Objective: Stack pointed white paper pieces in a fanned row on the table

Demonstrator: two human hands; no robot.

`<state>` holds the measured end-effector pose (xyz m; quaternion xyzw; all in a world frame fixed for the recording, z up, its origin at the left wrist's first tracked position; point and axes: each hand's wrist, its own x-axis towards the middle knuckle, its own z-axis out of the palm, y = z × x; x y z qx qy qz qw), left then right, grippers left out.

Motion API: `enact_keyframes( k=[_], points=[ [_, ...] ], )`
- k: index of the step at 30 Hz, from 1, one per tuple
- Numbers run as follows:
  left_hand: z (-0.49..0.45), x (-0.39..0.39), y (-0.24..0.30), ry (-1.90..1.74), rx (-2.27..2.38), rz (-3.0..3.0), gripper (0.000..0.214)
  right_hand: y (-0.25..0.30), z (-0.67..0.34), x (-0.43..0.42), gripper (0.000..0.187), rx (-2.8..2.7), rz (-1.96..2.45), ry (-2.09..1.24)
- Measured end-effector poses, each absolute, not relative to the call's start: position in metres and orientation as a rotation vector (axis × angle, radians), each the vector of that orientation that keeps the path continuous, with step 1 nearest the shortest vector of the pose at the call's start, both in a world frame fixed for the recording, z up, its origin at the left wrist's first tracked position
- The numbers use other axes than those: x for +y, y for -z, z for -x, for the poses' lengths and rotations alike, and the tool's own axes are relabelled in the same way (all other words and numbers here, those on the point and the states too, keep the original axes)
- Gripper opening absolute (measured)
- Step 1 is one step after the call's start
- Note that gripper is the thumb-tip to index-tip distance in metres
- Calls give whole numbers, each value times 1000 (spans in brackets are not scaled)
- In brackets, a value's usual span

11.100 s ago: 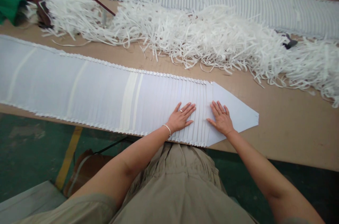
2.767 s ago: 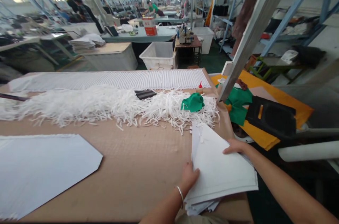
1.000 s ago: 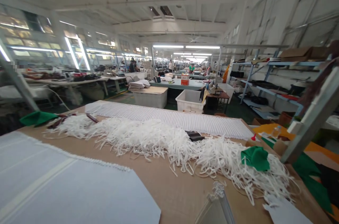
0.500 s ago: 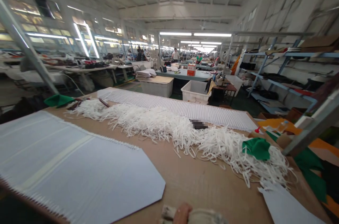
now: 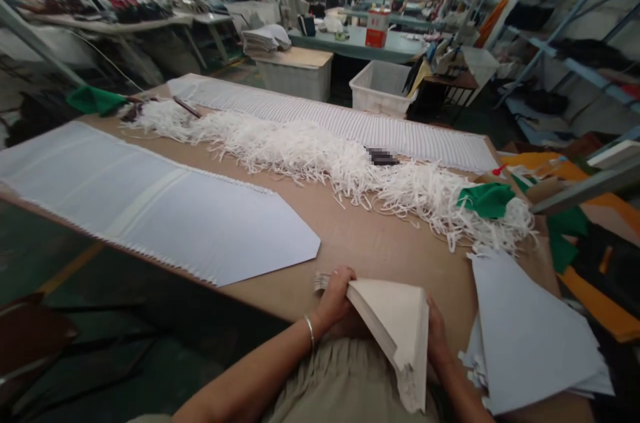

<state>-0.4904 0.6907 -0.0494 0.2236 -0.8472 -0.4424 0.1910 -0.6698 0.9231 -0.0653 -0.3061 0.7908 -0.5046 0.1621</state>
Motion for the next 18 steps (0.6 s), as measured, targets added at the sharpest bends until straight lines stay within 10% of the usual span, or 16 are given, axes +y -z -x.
enact_keyframes(
  k=[18],
  points=[
    [495, 663, 49, 1475, -2626, -512, 42, 67, 668, 923, 46, 2186, 663, 1156]
  ],
)
